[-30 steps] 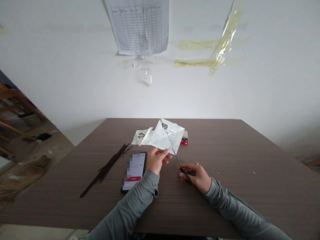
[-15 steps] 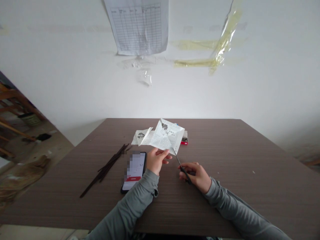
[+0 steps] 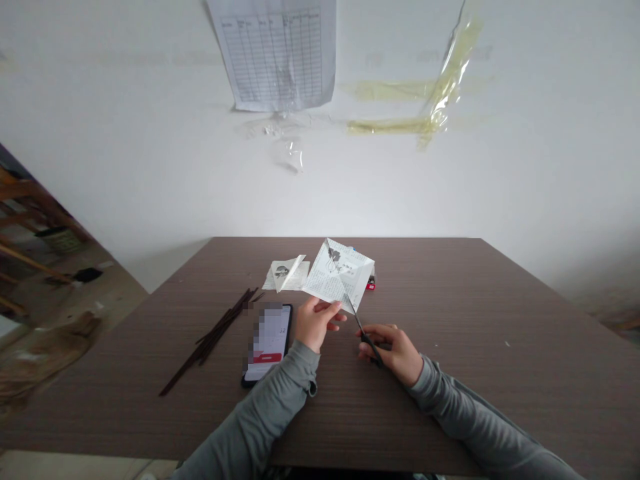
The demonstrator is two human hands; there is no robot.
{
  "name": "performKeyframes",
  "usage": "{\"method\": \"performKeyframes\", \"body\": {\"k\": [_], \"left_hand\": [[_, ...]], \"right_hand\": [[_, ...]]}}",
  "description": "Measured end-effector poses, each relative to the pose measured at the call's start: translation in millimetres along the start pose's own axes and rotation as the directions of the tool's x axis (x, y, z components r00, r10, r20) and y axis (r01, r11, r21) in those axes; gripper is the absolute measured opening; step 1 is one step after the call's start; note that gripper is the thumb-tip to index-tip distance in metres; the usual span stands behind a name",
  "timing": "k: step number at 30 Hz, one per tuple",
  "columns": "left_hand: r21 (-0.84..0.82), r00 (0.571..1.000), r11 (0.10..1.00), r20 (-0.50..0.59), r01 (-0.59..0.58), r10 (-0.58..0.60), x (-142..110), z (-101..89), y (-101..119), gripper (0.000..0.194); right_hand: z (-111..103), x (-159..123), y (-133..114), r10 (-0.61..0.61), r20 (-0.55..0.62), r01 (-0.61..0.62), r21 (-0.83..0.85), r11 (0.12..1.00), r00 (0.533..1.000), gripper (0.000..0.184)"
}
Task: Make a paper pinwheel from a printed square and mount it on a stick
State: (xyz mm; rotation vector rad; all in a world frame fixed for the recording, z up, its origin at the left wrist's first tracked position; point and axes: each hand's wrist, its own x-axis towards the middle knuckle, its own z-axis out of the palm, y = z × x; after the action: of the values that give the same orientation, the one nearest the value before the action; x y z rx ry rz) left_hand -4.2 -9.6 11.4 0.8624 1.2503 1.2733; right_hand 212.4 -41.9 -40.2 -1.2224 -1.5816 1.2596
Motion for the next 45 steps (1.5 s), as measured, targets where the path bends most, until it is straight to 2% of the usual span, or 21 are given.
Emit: {"method": "performKeyframes", "body": {"k": [14, 22, 31, 36, 45], "left_hand": [[0.071, 1.000, 0.997, 0.000, -0.011, 0.011, 3.3, -1.6, -2.2, 0.020], [-0.019, 0.999, 0.999, -0.017, -0.032, 0.032, 8.0, 1.3, -14.6, 0.022], [-0.020, 1.000, 1.000, 0.016, 0.007, -0.006, -0.6, 1.3, 1.8, 0.022], [-0.005, 1.000, 1.000, -0.001, -0.001, 0.001, 0.4, 2.7, 0.7, 0.022], [-0.005, 0.999, 1.000, 0.029, 0.028, -0.028, -0.9, 4.9, -2.6, 0.022]], "right_hand": [[-0.5, 0.8, 0.9, -0.004, 0.004, 0.004, -0.009, 1.000, 1.000, 0.068], [-1.2, -0.4, -3.1, -0.010, 0.002, 0.010, -0.052, 0.999, 1.000, 0.066], [-0.8, -0.4, -2.6, 0.021, -0.010, -0.021, -0.021, 1.000, 1.000, 0.068], [-0.9, -0.2, -0.5, 0.011, -0.007, -0.011, -0.014, 1.000, 1.000, 0.071], [-0.4, 0.0, -0.7, -0.007, -0.037, 0.006, -0.009, 1.000, 0.999, 0.064]]}}
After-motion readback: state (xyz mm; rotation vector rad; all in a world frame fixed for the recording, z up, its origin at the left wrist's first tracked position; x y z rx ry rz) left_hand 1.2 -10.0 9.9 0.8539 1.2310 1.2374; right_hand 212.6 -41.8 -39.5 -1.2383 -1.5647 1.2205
